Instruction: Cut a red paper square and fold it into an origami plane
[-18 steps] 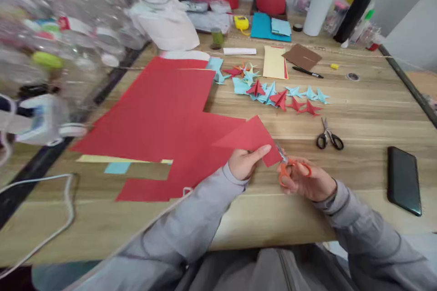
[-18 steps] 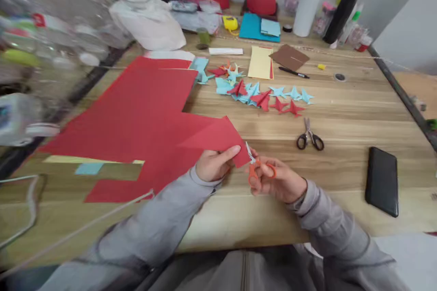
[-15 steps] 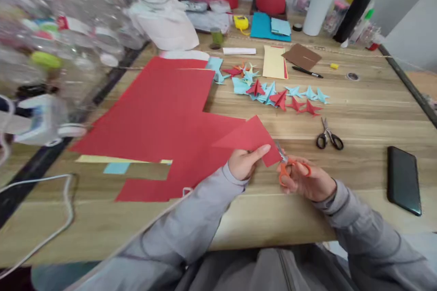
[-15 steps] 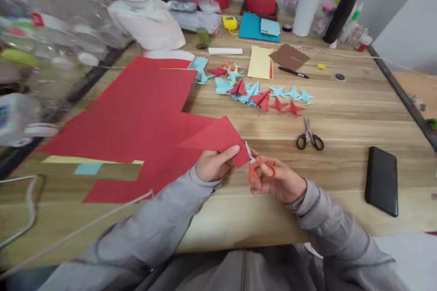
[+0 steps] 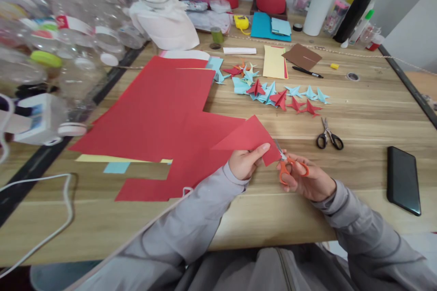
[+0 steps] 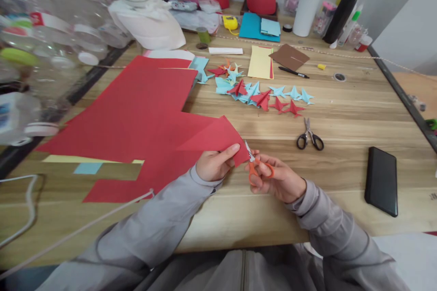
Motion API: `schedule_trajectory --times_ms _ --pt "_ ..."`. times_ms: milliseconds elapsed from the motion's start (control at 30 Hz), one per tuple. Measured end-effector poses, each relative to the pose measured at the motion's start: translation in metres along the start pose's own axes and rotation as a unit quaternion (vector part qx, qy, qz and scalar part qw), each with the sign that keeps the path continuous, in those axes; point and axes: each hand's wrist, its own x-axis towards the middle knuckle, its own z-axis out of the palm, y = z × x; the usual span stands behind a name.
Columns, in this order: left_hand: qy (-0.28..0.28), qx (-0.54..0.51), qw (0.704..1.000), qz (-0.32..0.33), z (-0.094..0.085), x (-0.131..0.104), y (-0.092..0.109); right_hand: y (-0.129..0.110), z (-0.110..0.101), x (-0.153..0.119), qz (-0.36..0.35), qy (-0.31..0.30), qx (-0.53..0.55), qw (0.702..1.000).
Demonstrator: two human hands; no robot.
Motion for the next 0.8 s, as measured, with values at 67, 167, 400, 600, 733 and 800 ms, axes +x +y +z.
schedule_trajectory --times_ms 67,167,400,600,733,800 --pt "-0.005 -0.003 1.0 0.001 -0.0002 -0.0001 0.0004 0.0001 0.0006 0.0002 0.0 0.001 0.002 1.0" --pt "-0.011 -0.006 1.0 0.003 0.0004 -0.0003 0.001 -0.0003 0.0017 0.0006 0.0 0.005 0.003 1.0" --pt "-0.01 -0.006 1.0 -0.003 0.0014 -0.0003 0.0018 -0.0015 0.0032 -0.0008 0.008 0.003 -0.002 1.0" --pt "-0.008 0.0 1.0 0.004 0.001 -0.0002 0.002 -0.0021 0.0036 -0.0004 0.01 0.009 -0.006 1.0" --pt "-0.018 0.006 1.0 0.0 0.0009 -0.0006 0.0027 -0.0029 0.0056 0.0004 0.017 0.015 -0.002 1.0" --pt "-0.022 0.008 1.0 0.003 0.0006 -0.0004 0.0025 -0.0034 0.0065 0.0006 0.018 0.02 0.001 1.0"
